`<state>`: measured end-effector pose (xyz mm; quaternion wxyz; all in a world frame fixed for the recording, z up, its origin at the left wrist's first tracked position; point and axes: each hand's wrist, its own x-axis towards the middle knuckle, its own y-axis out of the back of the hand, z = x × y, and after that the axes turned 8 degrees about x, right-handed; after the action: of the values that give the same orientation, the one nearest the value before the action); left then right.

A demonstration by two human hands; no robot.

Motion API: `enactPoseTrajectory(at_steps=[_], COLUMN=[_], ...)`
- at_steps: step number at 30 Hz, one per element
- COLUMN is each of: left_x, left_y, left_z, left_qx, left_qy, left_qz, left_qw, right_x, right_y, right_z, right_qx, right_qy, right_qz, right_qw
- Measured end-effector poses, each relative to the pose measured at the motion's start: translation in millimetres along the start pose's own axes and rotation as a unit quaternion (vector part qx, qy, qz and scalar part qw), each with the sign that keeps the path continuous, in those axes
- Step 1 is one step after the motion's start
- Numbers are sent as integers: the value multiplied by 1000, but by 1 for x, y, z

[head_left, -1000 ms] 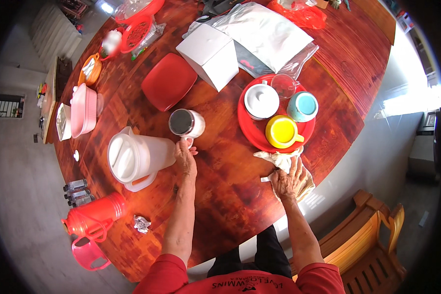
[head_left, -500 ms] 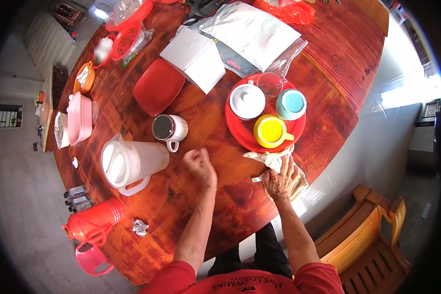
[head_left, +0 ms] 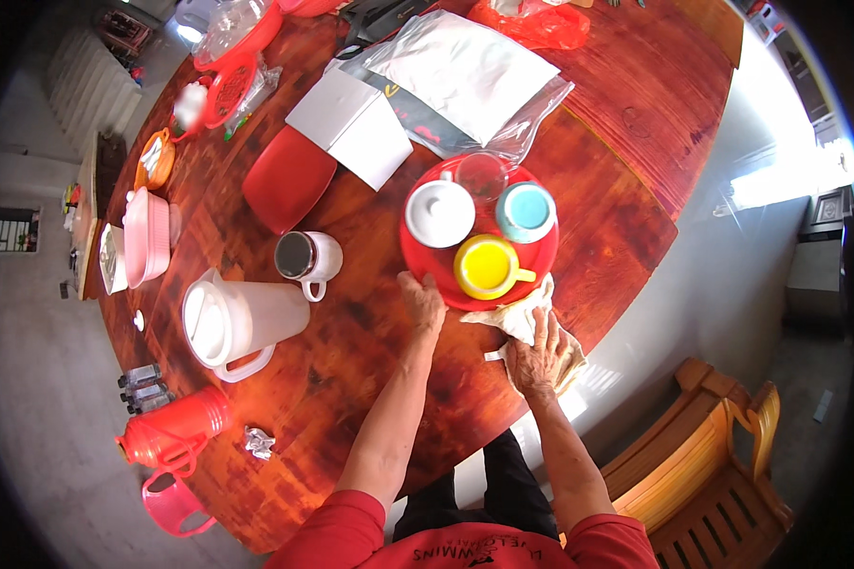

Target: The person wipes a large wooden table with a white cloth, moving various items such as water bottles, a red pitcher, cups, and a tray to clean the surface underneath. The person systematically clears sections of the table, wipes the wood, and continues to the next area.

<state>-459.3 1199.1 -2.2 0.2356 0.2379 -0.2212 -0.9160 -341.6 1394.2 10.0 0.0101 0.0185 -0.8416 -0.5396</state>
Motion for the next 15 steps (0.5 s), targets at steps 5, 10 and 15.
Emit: enactPoseTrajectory(at_steps=[5, 10, 15], left_x=[5, 11, 7], left_y=[49, 87, 93], left_z=[-17, -45, -46], left_qx=[13, -46, -127], left_qy=[50, 37, 42], left_qz=[29, 57, 47], left_qw=[998, 997, 990], right_x=[-3, -2, -4], right_y=[2, 2, 2], right_z=[13, 12, 14], right_qx=[-13, -12, -28], right_qy=[-32, -47, -48], right_qz=[40, 38, 31], right_qw=[999, 998, 998])
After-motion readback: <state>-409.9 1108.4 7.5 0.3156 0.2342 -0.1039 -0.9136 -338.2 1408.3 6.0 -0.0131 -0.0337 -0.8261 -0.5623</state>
